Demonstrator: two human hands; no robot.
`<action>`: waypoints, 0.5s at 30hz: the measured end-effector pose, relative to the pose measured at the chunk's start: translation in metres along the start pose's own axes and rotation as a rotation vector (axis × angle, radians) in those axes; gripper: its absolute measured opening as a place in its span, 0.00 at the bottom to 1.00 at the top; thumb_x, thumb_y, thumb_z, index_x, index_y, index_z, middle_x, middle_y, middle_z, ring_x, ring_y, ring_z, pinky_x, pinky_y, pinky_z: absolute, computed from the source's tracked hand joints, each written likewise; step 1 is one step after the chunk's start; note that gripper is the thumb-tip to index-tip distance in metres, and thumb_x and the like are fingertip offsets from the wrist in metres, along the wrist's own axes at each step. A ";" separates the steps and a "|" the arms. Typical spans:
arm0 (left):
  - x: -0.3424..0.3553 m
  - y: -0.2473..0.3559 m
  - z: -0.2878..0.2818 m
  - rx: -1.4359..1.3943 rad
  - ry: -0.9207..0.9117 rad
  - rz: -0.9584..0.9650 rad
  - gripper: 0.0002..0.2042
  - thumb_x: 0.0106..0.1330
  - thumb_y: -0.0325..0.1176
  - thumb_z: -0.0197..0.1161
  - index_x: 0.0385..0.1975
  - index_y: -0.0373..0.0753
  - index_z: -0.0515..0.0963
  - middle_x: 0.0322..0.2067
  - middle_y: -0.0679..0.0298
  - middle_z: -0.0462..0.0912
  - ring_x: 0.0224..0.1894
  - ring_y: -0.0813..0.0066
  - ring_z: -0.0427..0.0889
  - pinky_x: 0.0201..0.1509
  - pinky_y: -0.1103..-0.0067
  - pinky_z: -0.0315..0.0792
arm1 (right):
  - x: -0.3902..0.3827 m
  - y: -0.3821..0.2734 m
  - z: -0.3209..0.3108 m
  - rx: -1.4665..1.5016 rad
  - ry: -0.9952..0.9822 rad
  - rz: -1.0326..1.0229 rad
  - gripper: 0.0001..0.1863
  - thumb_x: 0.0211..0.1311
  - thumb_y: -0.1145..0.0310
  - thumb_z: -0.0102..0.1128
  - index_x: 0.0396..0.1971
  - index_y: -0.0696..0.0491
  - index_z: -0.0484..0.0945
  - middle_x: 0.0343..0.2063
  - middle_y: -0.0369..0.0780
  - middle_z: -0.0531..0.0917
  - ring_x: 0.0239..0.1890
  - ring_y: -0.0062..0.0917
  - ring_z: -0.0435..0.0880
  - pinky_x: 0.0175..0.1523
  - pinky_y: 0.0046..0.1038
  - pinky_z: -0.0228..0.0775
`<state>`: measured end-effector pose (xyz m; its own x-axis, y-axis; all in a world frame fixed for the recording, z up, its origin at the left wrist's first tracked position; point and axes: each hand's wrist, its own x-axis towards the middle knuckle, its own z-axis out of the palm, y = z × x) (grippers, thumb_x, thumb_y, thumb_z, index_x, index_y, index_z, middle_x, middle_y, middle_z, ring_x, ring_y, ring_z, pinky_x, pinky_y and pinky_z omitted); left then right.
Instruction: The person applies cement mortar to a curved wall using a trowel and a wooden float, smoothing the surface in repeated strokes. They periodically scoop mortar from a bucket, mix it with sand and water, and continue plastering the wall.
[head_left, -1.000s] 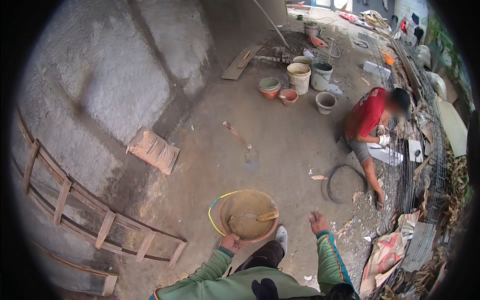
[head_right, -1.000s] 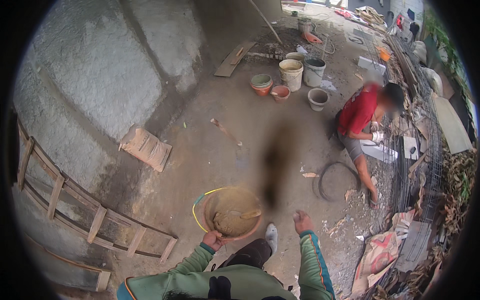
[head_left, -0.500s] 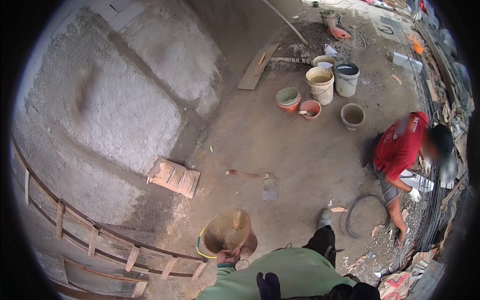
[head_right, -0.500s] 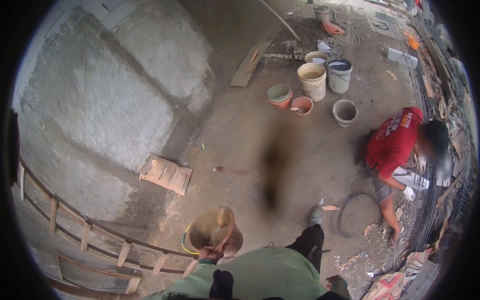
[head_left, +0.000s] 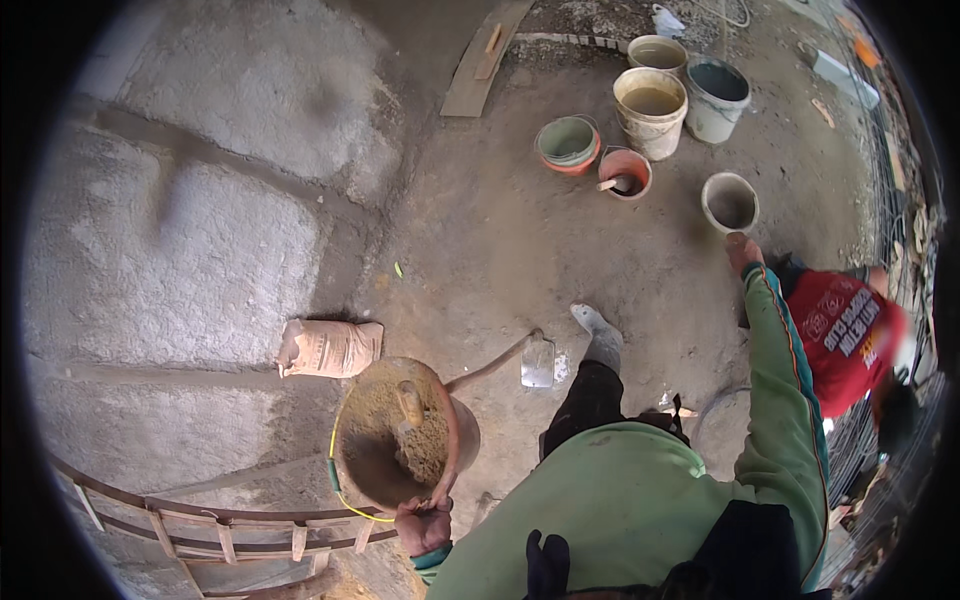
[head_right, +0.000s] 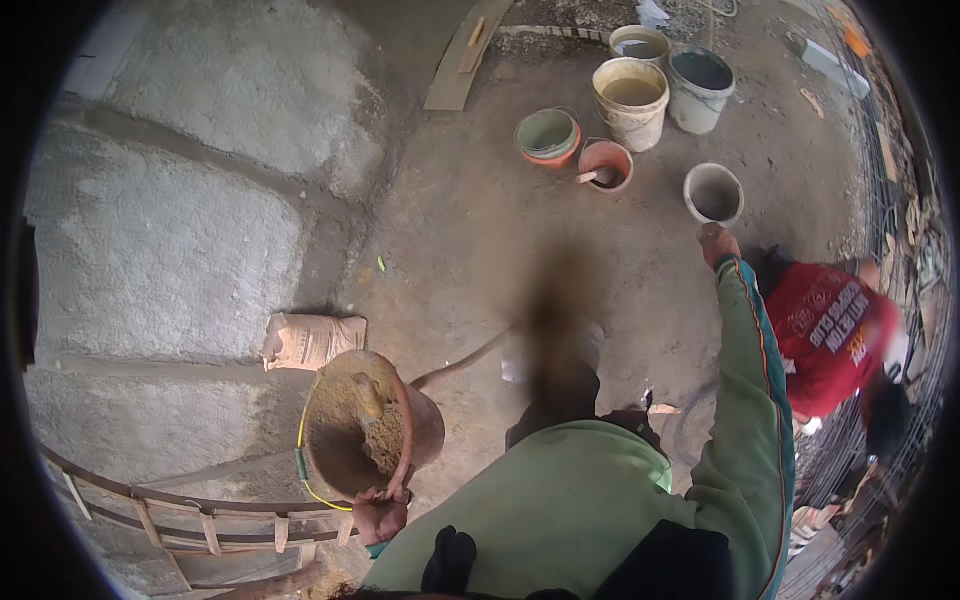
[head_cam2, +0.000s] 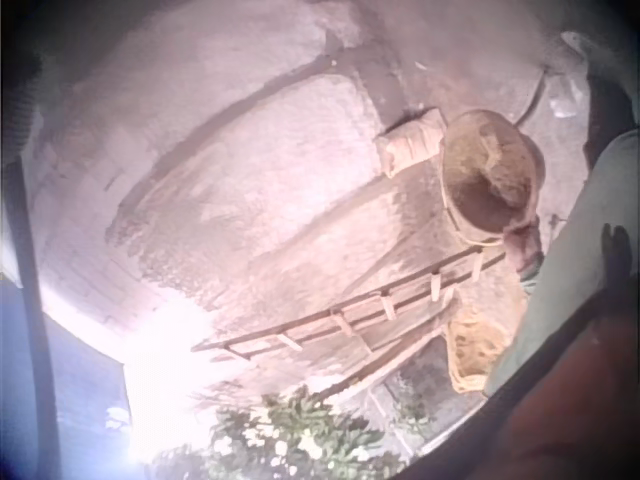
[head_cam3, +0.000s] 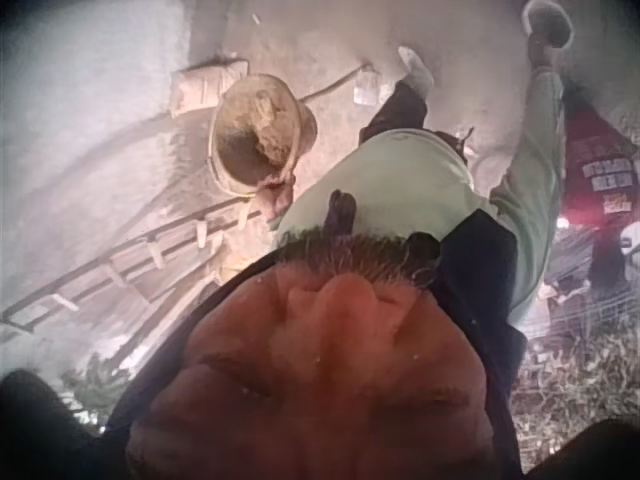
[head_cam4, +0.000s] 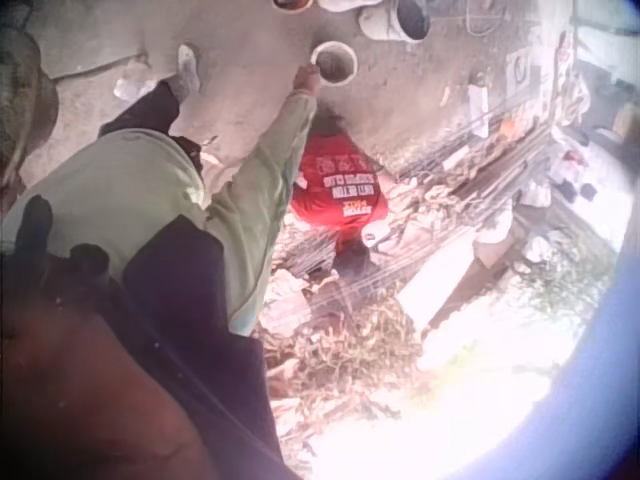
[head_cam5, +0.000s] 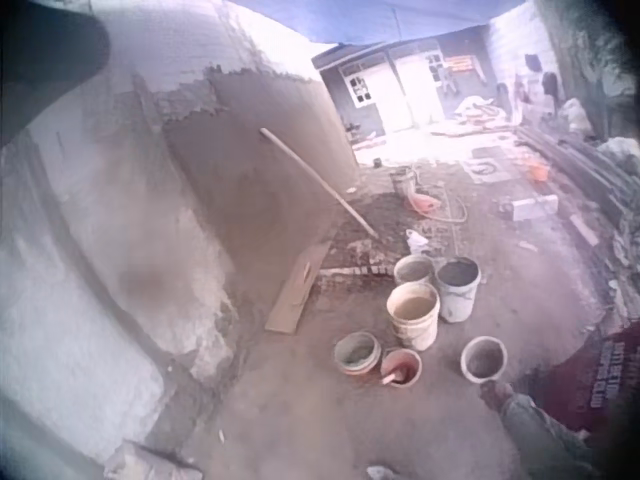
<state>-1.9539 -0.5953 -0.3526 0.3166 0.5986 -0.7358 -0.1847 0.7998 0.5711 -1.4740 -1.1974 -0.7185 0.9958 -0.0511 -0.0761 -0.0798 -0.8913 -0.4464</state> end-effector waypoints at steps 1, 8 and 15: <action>0.004 -0.005 0.042 0.033 -0.012 0.031 0.16 0.54 0.27 0.53 0.42 0.27 0.70 0.45 0.46 0.76 0.46 0.40 0.76 0.43 0.60 0.79 | 0.022 0.013 0.023 -0.021 -0.065 -0.020 0.14 0.61 0.64 0.55 0.45 0.49 0.82 0.44 0.42 0.85 0.49 0.41 0.83 0.54 0.41 0.76; 0.175 -0.031 0.276 0.058 0.095 -0.069 0.06 0.58 0.25 0.51 0.34 0.32 0.69 0.39 0.51 0.74 0.41 0.56 0.71 0.44 0.61 0.71 | 0.079 -0.032 0.136 0.346 -0.598 0.640 0.24 0.58 0.55 0.65 0.53 0.49 0.79 0.45 0.45 0.85 0.50 0.39 0.83 0.56 0.40 0.76; 0.419 -0.081 0.542 0.344 -0.058 -0.201 0.21 0.60 0.24 0.48 0.54 0.21 0.61 0.56 0.33 0.67 0.59 0.26 0.66 0.49 0.56 0.75 | 0.063 -0.070 0.118 0.153 -0.668 0.877 0.24 0.58 0.51 0.62 0.48 0.51 0.81 0.48 0.47 0.83 0.52 0.39 0.82 0.58 0.38 0.74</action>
<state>-1.3021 -0.4337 -0.5101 0.3682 0.4206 -0.8291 0.2054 0.8330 0.5138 -1.4112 -1.0850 -0.7974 0.3708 -0.3417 -0.8635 -0.7945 -0.5982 -0.1045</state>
